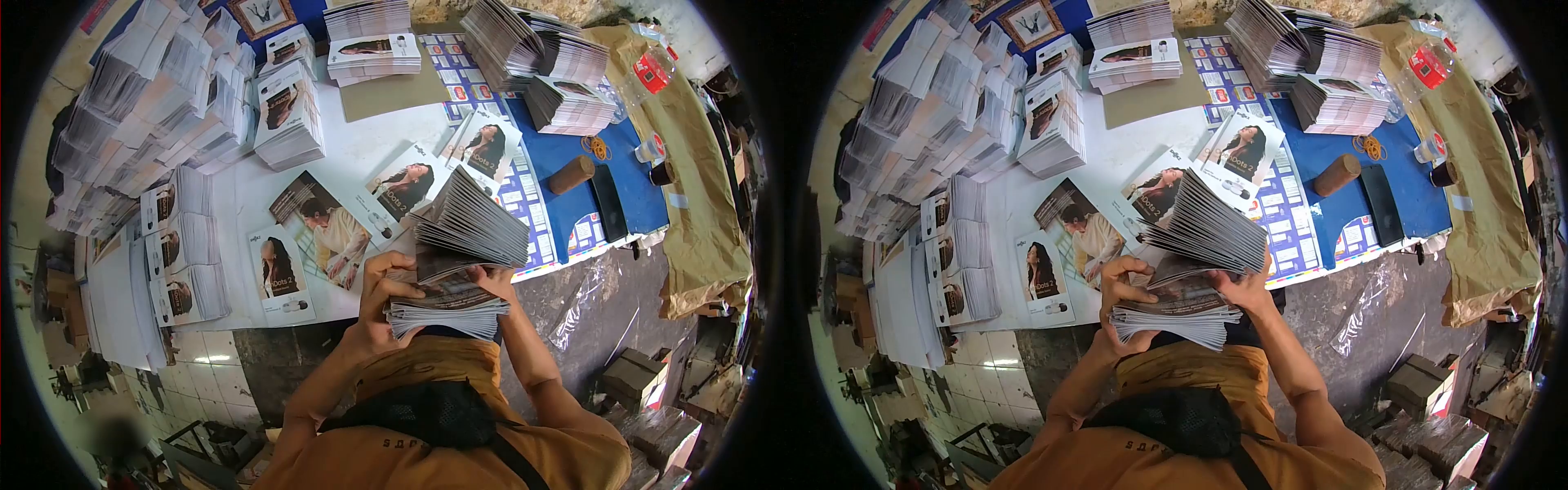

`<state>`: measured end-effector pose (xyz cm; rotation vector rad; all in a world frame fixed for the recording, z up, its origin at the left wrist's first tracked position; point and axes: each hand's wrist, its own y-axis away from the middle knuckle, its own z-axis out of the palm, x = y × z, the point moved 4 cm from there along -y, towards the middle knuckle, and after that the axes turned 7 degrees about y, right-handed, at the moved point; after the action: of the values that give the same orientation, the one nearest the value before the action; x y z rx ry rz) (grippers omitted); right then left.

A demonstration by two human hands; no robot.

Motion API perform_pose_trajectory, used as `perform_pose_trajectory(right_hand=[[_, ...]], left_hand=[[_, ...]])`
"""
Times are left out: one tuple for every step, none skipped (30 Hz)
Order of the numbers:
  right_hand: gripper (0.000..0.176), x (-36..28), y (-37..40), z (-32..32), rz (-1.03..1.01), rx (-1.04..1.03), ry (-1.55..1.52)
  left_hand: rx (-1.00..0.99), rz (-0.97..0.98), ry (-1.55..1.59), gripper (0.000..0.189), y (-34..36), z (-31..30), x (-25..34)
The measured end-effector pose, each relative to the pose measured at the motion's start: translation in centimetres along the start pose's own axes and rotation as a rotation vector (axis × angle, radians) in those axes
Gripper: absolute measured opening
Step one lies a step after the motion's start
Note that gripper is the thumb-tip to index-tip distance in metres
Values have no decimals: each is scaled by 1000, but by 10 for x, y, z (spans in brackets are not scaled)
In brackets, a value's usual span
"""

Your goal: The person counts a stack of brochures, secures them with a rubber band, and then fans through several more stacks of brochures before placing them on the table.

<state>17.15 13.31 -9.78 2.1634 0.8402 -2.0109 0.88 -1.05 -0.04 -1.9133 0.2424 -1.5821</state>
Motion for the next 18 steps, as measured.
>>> perform_pose_trajectory(right_hand=[[46, -4, -1, 0, 17, -8, -2], [45, -8, -2, 1, 33, -15, -5], [45, -16, -3, 1, 87, -43, -3], [45, -19, -4, 1, 140, -71, -2], [46, -19, -5, 1, 92, -57, 22], [48, -16, -5, 0, 46, -45, 46], [49, -13, -5, 0, -1, -32, 70], [50, -9, -6, -1, -88, -22, 80], [51, -4, -7, -3, -175, -13, 91], [54, 7, -4, -4, -188, -16, 93], [57, 18, -2, -5, -201, -18, 96], [63, 33, 4, -5, -141, -33, 90], [69, 48, 9, -6, -82, -47, 85], [69, 51, 8, -5, -61, -46, 68], [69, 54, 9, -5, -48, -47, 53], [70, 49, 8, -4, -38, -48, 29], [70, 43, 6, -3, -38, -44, -3], [71, 38, 3, -3, -43, -42, -27]], left_hand=[[1, 1, 11, 44, -3, 0, 1], [2, 1, 23, 44, -6, 1, 3], [2, 2, 34, 45, -8, 1, 4], [-9, 3, 3, 45, -10, 1, 5], [-20, 5, -29, 45, -12, 0, 6], [-31, 6, -60, 45, -13, 0, 6], [-47, 13, -39, 45, -15, 0, 5], [-63, 19, -18, 44, -16, 0, 4], [-79, 25, 3, 44, -17, 1, 3], [-72, 14, 56, 43, -16, 2, -1], [-64, 4, 109, 43, -13, 5, -7], [-56, -6, 162, 43, -10, 7, -13], [-32, 16, 164, 43, -8, 9, -16], [-10, 40, 167, 43, -6, 11, -18], [11, 63, 171, 43, -6, 11, -19], [16, 114, 130, 44, -7, 11, -18], [21, 164, 88, 45, -9, 10, -18], [28, 214, 44, 46, -10, 10, -17]])
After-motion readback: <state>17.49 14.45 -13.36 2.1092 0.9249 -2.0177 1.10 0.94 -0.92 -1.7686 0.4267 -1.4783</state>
